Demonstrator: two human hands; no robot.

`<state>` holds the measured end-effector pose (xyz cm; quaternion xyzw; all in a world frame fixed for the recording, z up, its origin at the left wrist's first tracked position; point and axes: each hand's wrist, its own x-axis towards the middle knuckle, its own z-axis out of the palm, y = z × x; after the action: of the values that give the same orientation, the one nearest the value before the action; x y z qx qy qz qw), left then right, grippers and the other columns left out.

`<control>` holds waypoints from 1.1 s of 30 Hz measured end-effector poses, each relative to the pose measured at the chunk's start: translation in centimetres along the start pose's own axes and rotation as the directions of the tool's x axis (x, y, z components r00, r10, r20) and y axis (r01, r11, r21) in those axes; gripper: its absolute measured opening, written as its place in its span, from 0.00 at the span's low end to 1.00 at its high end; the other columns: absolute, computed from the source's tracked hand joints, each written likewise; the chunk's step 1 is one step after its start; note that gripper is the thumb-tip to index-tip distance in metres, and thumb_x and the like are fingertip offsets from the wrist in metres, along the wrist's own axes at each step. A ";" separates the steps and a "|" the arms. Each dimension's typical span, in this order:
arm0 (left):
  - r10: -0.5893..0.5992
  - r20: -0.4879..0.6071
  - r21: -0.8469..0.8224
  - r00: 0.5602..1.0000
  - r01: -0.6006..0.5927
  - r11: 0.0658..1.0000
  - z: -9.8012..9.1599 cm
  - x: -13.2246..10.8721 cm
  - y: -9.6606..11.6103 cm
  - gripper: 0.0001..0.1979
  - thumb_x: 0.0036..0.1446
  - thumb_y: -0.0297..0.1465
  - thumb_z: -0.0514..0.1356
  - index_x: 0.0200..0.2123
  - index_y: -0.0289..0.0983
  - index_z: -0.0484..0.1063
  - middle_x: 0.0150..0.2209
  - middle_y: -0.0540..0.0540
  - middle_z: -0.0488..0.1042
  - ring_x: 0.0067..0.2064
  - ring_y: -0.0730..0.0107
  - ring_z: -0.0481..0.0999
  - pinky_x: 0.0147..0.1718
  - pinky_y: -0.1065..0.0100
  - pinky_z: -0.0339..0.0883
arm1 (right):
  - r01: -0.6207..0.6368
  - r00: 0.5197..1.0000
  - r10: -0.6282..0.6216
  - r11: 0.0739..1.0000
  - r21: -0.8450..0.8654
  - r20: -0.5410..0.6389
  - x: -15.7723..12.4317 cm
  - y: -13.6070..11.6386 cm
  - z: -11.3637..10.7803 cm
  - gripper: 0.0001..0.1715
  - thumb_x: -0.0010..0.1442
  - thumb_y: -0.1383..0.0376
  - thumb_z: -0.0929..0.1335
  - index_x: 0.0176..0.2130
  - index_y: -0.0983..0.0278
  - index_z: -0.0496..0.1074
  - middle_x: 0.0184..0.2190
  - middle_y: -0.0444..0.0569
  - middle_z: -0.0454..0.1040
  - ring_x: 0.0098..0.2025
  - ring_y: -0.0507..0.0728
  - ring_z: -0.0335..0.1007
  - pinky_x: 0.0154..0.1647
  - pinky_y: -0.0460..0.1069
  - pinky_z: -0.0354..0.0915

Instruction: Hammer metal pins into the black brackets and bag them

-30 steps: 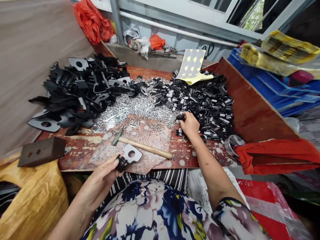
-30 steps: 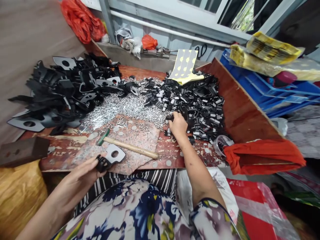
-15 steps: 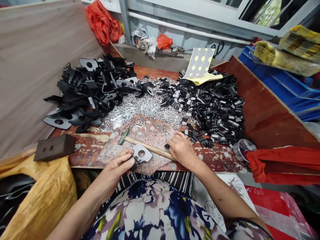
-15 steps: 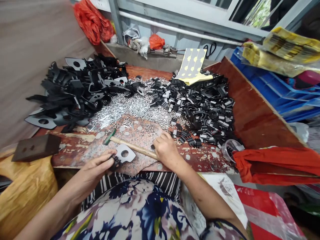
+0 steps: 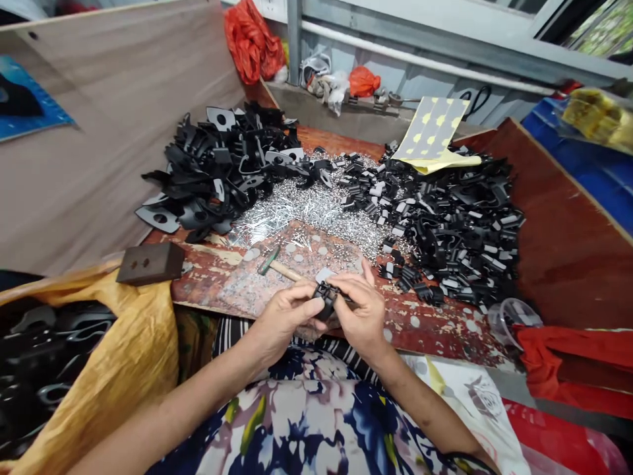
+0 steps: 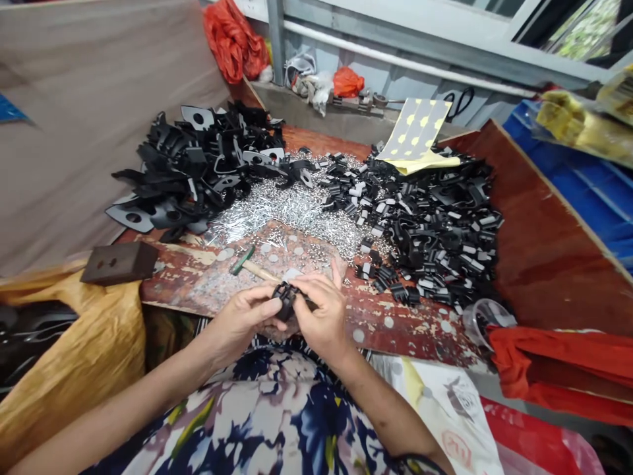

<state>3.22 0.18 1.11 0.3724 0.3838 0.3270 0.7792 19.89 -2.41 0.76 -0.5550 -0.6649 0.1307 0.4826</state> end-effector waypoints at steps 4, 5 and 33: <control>-0.010 0.020 0.000 1.000 0.010 1.000 -0.8 -0.1 -0.3 0.15 0.51 0.42 0.71 0.35 0.36 0.81 0.34 0.46 0.74 0.28 0.72 0.77 0.30 0.70 0.75 | 0.061 0.997 -0.061 0.998 0.009 0.047 -0.7 -0.2 0.4 0.19 0.65 0.70 0.66 0.48 0.53 0.81 0.38 0.42 0.84 0.45 0.58 0.80 0.71 0.71 0.53; -0.006 0.014 0.021 1.000 0.006 1.000 -1.1 -0.1 -0.4 0.15 0.51 0.42 0.72 0.34 0.36 0.81 0.37 0.45 0.74 0.28 0.73 0.77 0.30 0.70 0.75 | 0.043 0.997 -0.047 0.997 0.058 0.067 -1.0 -0.3 0.5 0.19 0.65 0.70 0.66 0.49 0.54 0.80 0.39 0.43 0.83 0.45 0.57 0.80 0.69 0.69 0.58; -0.074 0.072 0.150 0.995 0.063 0.987 -1.6 0.2 -0.4 0.18 0.51 0.44 0.71 0.27 0.35 0.77 0.27 0.48 0.74 0.25 0.74 0.74 0.27 0.71 0.70 | -0.325 0.897 0.103 0.814 0.482 0.430 0.9 3.7 -3.0 0.11 0.67 0.60 0.70 0.46 0.53 0.83 0.49 0.47 0.83 0.51 0.57 0.80 0.55 0.55 0.73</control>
<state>2.03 0.67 -0.01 0.4279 0.3893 0.2560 0.7745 24.55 -1.41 0.05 -0.4313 -0.6136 0.4740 0.4613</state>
